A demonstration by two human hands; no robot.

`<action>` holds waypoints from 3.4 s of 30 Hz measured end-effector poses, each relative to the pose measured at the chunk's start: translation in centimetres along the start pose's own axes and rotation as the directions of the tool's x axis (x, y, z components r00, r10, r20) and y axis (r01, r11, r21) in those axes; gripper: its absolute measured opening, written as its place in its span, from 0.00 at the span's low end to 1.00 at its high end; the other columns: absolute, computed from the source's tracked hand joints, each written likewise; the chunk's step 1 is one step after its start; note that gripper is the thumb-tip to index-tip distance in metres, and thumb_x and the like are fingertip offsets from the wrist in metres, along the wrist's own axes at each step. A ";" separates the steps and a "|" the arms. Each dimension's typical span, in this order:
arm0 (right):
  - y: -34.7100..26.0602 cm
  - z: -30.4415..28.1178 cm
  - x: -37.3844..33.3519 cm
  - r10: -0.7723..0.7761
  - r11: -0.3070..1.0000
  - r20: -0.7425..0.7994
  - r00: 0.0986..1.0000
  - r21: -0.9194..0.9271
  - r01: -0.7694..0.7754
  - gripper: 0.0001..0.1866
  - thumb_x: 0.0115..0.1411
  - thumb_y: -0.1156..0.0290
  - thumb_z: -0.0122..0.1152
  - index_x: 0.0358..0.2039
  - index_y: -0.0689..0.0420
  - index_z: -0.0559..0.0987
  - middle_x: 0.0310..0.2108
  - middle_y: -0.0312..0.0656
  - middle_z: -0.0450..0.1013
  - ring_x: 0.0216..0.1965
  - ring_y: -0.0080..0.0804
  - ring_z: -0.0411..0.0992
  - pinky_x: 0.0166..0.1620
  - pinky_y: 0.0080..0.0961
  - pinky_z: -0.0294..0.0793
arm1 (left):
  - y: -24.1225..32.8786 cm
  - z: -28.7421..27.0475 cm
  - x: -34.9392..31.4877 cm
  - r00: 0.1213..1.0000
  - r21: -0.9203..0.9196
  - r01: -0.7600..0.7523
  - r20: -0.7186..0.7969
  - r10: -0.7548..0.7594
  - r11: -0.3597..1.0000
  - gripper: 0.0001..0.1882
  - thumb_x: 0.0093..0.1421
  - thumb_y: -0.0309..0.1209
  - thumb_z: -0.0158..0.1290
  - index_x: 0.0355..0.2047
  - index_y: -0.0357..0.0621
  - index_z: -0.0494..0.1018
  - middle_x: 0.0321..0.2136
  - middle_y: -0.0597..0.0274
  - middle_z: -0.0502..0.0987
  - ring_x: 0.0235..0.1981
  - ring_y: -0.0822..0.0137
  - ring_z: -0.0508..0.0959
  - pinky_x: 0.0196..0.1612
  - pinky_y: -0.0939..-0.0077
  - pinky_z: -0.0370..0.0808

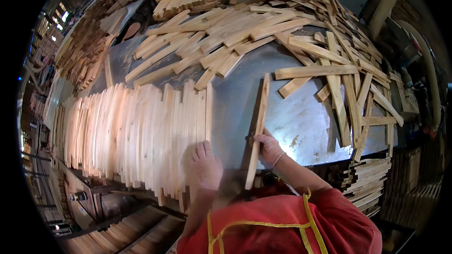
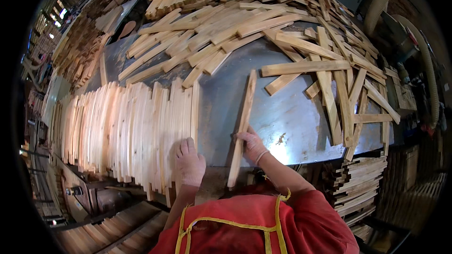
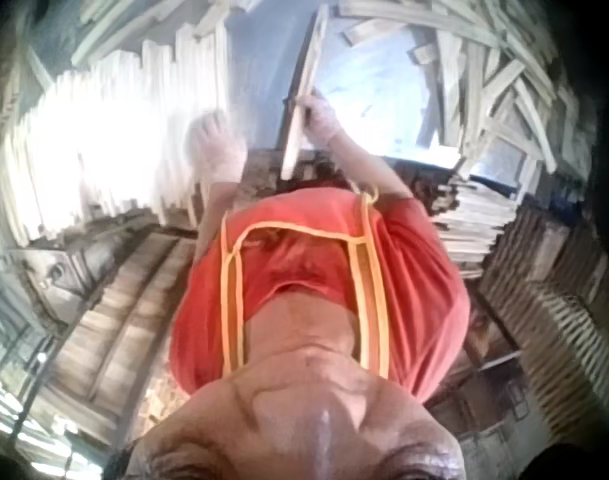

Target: The person picks up individual wooden planks from a large pile on a metal table and places them into a neat, aligned stack. The person works continuously, handling the planks one by one to build a growing pile of organized lumber.

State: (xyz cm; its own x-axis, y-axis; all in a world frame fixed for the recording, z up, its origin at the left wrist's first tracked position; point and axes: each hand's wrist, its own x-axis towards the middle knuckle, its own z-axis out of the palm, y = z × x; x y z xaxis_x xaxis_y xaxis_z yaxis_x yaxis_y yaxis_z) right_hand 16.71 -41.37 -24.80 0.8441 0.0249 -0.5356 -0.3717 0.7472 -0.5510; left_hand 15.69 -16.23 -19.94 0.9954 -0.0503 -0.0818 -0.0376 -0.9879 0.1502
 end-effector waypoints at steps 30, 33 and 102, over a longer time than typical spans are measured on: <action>-3.1 -1.0 9.8 -0.102 0.417 0.197 0.975 -0.881 0.222 0.39 0.69 0.50 0.65 0.70 0.65 0.69 0.52 0.54 0.82 0.50 0.44 0.82 0.52 0.37 0.80 | -9.0 -2.7 -0.7 0.925 0.024 0.379 -0.020 -0.378 0.925 0.19 0.66 0.43 0.58 0.38 0.34 0.80 0.36 0.38 0.83 0.40 0.44 0.85 0.44 0.51 0.79; 2.7 6.3 6.3 0.061 0.089 0.179 0.982 -0.981 0.173 0.37 0.70 0.45 0.59 0.68 0.61 0.72 0.55 0.61 0.80 0.57 0.61 0.78 0.61 0.47 0.75 | -9.9 -3.3 -1.5 0.899 -0.118 0.437 0.098 -0.428 0.892 0.21 0.67 0.45 0.57 0.44 0.36 0.79 0.39 0.41 0.84 0.44 0.43 0.85 0.48 0.50 0.80; -1.7 1.3 -0.2 0.030 0.233 -0.036 0.999 -0.972 -0.042 0.21 0.68 0.57 0.59 0.48 0.64 0.80 0.37 0.48 0.81 0.39 0.36 0.80 0.43 0.34 0.79 | 3.3 0.1 -5.0 0.912 -0.629 0.227 0.405 0.065 0.743 0.30 0.69 0.44 0.54 0.64 0.35 0.72 0.52 0.45 0.81 0.53 0.46 0.80 0.59 0.55 0.74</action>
State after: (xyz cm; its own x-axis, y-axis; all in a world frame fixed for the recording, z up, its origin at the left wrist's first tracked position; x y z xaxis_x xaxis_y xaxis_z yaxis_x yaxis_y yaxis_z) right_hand 17.63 -41.78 -22.95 0.8181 0.0231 -0.5746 -0.4976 -0.4722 -0.7276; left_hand 10.59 -19.26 -19.10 0.8694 -0.1695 -0.4641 0.2534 -0.6535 0.7133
